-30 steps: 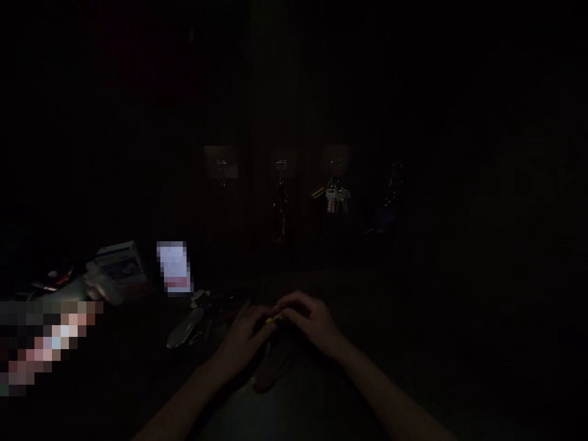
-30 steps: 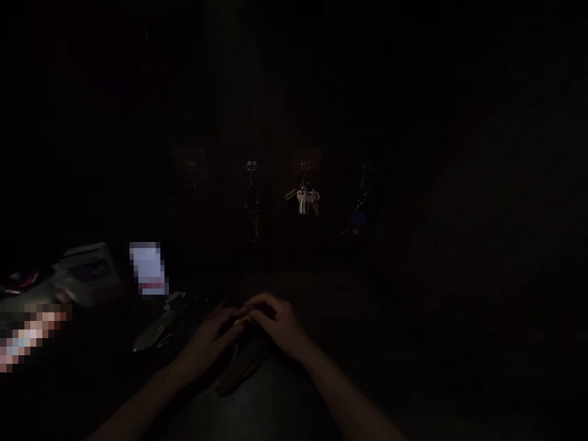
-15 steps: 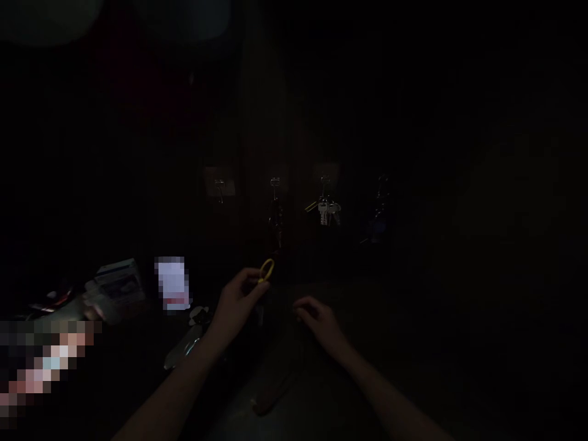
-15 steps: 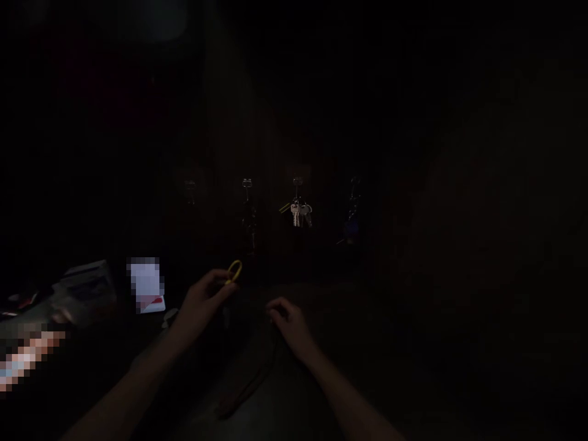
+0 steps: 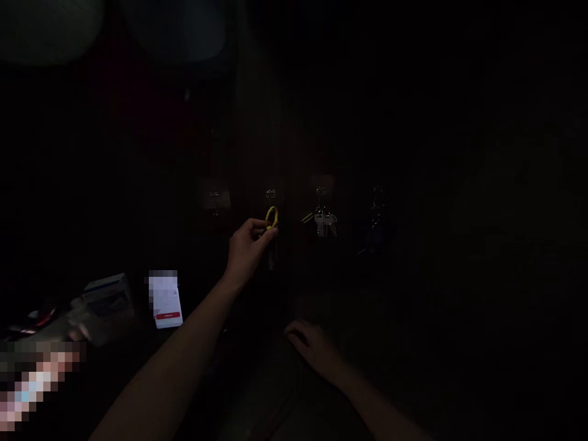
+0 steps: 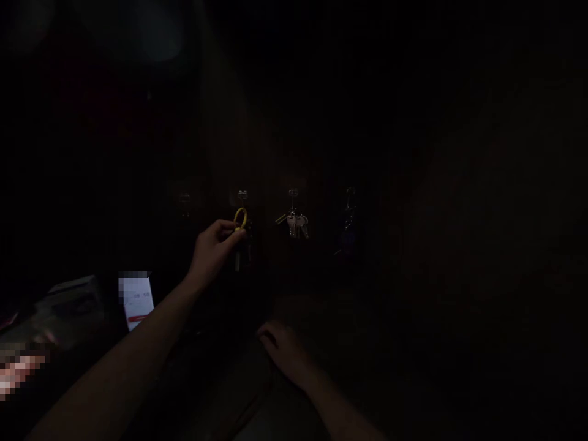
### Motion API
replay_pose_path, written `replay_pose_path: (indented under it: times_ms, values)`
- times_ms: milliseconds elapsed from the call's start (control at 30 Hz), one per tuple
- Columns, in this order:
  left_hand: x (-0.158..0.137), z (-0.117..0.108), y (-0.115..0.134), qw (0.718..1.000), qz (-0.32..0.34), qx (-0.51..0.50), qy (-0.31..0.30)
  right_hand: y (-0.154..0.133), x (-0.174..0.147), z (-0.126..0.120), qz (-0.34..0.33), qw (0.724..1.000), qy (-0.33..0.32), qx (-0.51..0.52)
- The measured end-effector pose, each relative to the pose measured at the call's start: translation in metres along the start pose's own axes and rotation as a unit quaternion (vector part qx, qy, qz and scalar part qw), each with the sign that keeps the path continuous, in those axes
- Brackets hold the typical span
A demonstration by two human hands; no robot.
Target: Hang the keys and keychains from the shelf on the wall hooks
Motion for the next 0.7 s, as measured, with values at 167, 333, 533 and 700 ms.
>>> replay_pose_path:
  times_ms: [167,333,533,700]
  values:
    - [0.015,0.004,-0.006,1.000,-0.017,0.016,0.016,-0.002,0.000,-0.001,0.008,1.000,-0.009,-0.010]
    - [0.014,0.001,-0.018,0.997,-0.058,-0.009,0.044,-0.003,0.000,0.000,0.012,1.000,-0.016,-0.021]
    - [0.005,0.006,-0.021,0.999,-0.029,0.015,0.018,-0.004,0.000,0.001,0.007,0.999,-0.018,-0.029]
    - [0.001,0.003,-0.032,0.999,-0.020,0.028,0.028,-0.003,0.001,0.002,-0.012,1.000,-0.017,-0.023]
Point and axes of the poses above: each hand's wrist, its own x-axis towards the middle knuckle, its own z-axis out of the palm, y = z × x, the point moved 10 cm from there along x, towards the middle knuckle, and after that the axes turned 6 degrees about y, right-handed, at the moved point
